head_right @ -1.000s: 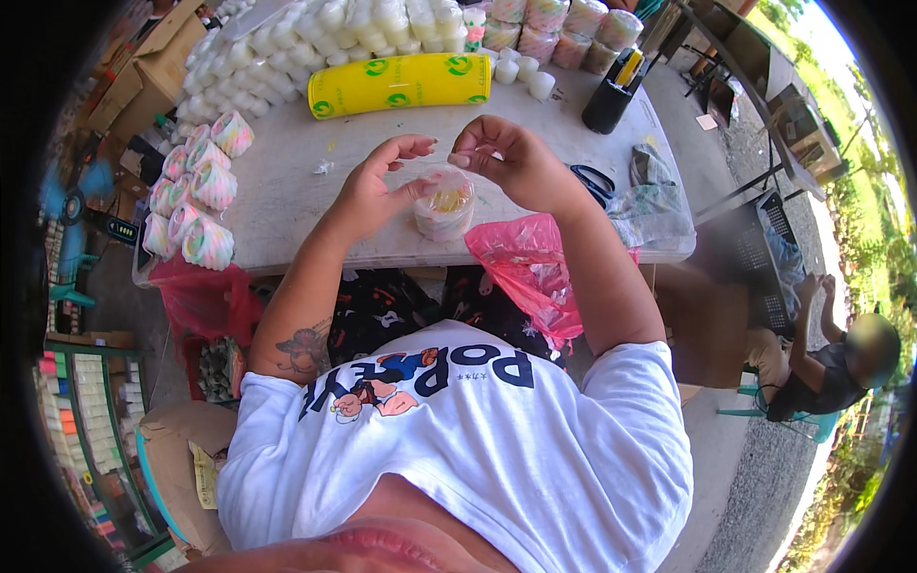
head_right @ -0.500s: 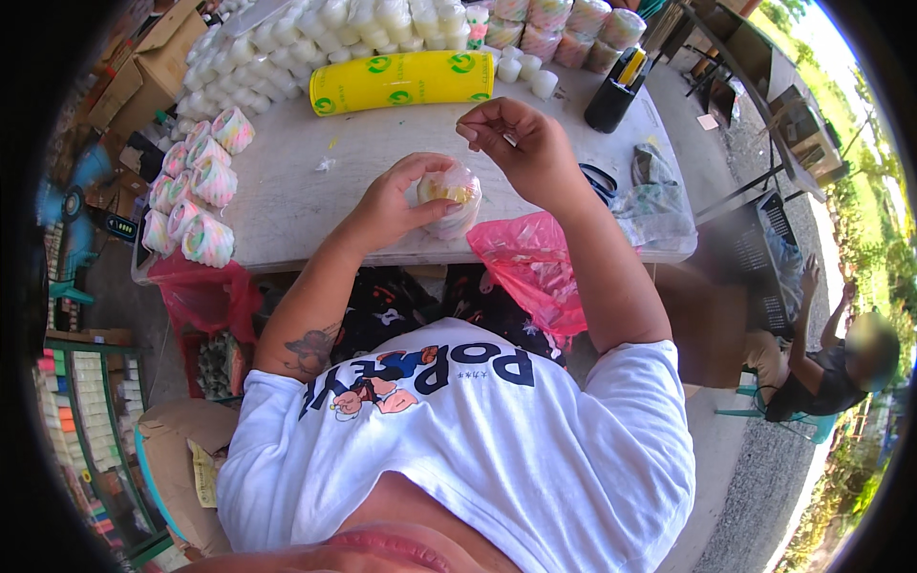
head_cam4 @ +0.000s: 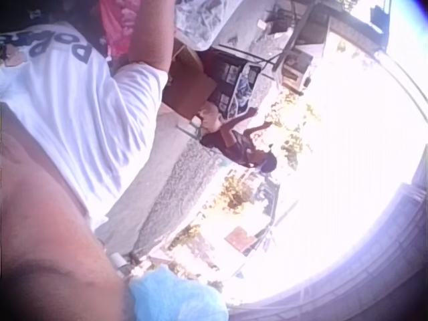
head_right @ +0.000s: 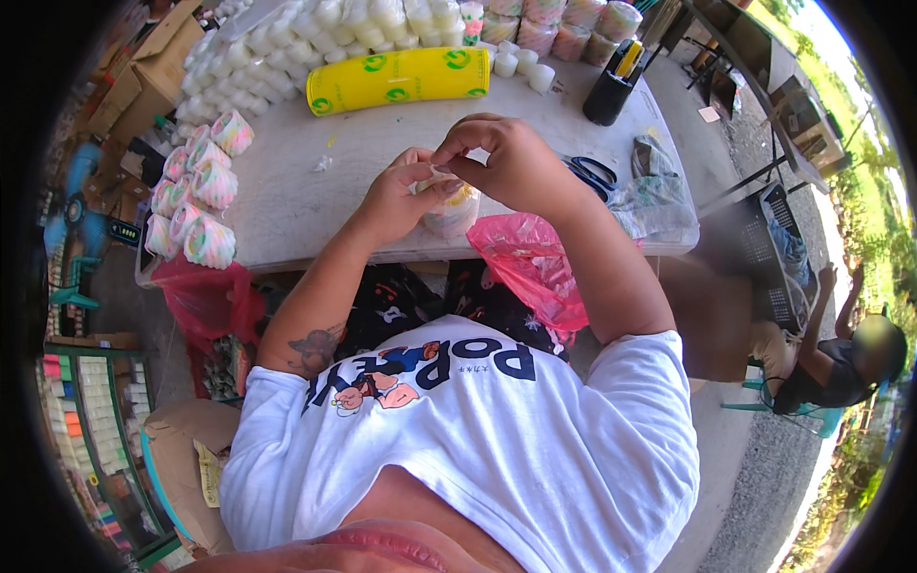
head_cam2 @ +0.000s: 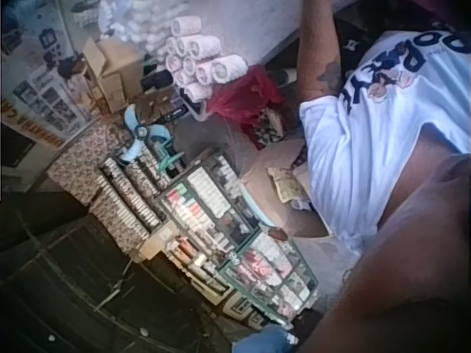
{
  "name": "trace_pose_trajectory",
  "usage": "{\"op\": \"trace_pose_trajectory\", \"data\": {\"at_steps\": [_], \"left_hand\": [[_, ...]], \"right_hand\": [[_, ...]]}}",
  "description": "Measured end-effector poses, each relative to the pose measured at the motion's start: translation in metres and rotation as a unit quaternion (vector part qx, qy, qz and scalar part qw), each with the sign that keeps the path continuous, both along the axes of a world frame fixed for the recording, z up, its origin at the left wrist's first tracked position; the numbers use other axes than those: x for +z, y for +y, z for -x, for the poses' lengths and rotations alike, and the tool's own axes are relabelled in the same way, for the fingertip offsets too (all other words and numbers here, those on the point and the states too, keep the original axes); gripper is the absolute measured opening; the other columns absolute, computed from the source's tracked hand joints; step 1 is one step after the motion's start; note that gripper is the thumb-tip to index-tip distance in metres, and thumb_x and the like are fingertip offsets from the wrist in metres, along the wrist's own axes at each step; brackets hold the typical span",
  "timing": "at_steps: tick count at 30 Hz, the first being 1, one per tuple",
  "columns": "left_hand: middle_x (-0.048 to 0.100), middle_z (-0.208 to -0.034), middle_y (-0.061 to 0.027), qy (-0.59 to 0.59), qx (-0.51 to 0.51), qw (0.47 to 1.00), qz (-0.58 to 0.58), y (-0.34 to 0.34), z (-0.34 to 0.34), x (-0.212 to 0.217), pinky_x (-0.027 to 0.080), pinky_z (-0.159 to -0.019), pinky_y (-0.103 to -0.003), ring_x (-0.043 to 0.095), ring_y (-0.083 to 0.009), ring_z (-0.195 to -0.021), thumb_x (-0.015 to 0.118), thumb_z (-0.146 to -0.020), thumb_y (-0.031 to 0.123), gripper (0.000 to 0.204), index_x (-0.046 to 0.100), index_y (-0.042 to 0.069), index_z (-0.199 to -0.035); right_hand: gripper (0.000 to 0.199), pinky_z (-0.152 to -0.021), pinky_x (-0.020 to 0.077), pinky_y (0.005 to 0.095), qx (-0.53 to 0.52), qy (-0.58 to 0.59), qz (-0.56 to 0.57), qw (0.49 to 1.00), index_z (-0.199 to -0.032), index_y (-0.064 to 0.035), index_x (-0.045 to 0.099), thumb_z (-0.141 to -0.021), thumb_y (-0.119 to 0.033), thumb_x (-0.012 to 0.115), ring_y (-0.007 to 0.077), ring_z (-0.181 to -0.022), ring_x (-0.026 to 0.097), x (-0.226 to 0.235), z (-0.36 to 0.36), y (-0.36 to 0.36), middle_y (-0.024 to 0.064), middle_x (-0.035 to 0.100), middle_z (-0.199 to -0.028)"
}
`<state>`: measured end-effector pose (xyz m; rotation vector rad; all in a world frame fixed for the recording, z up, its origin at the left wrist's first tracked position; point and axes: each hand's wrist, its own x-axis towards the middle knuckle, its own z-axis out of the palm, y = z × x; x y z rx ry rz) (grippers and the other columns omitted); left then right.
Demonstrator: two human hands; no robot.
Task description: The person wraps small cylindrical candles in clear plastic bags, ties the bags with string, and trims the excess string with scissors. They repeat this process for multiple candles, placing the finished items on the table.
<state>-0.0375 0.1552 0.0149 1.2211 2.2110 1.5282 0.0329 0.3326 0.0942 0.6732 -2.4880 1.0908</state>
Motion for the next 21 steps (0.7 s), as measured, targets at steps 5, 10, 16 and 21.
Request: {"op": "trace_pose_trajectory", "data": {"at_steps": [5,10,16,21], "left_hand": [[0.064,-0.105,-0.0036,-0.365,-0.03,0.911,-0.188,0.01,-0.002,-0.007,0.047,-0.084,-0.027,0.058,-0.0101,-0.093,0.06,-0.091,0.017,0.027,0.063,0.002,-0.113],[0.059,-0.12,-0.0149,-0.304,-0.057,0.915,-0.259,0.002,-0.002,0.022,0.045,-0.092,-0.033,0.057,-0.0175,-0.103,0.056,-0.092,0.016,0.019,0.066,0.001,-0.097],[0.061,-0.116,-0.0144,-0.264,-0.1,0.905,-0.319,-0.003,-0.014,0.036,0.044,-0.095,-0.035,0.056,-0.0226,-0.11,0.06,-0.089,0.013,0.016,0.065,0.002,-0.099],[0.066,-0.107,-0.0118,-0.251,-0.053,0.859,-0.444,-0.006,-0.014,0.041,0.047,-0.094,-0.034,0.06,-0.0203,-0.105,0.06,-0.089,0.008,0.014,0.064,0.001,-0.101]], "right_hand": [[0.015,-0.081,0.0476,0.0297,0.038,-0.076,0.31,0.947,-0.102,-0.0012,0.062,-0.087,-0.005,0.062,0.0152,-0.092,0.059,-0.047,0.002,0.015,0.0055,0.061,-0.096],[0.059,-0.081,0.0484,0.0326,-0.007,-0.271,0.589,0.761,-0.129,-0.0053,0.044,-0.093,-0.052,0.044,0.0195,-0.094,0.058,-0.103,-0.015,0.008,0.0101,0.057,-0.109],[0.074,-0.077,0.0526,0.0382,0.296,-0.403,0.648,0.575,-0.134,-0.007,0.034,-0.086,-0.061,0.047,0.0305,-0.092,0.062,-0.092,-0.025,-0.029,0.018,0.052,-0.119],[0.07,-0.086,0.0493,0.0412,0.01,0.113,0.352,0.929,-0.131,-0.0126,0.031,-0.077,-0.029,0.073,0.0345,-0.108,0.054,-0.077,-0.027,-0.043,0.0214,0.04,-0.129]]}}
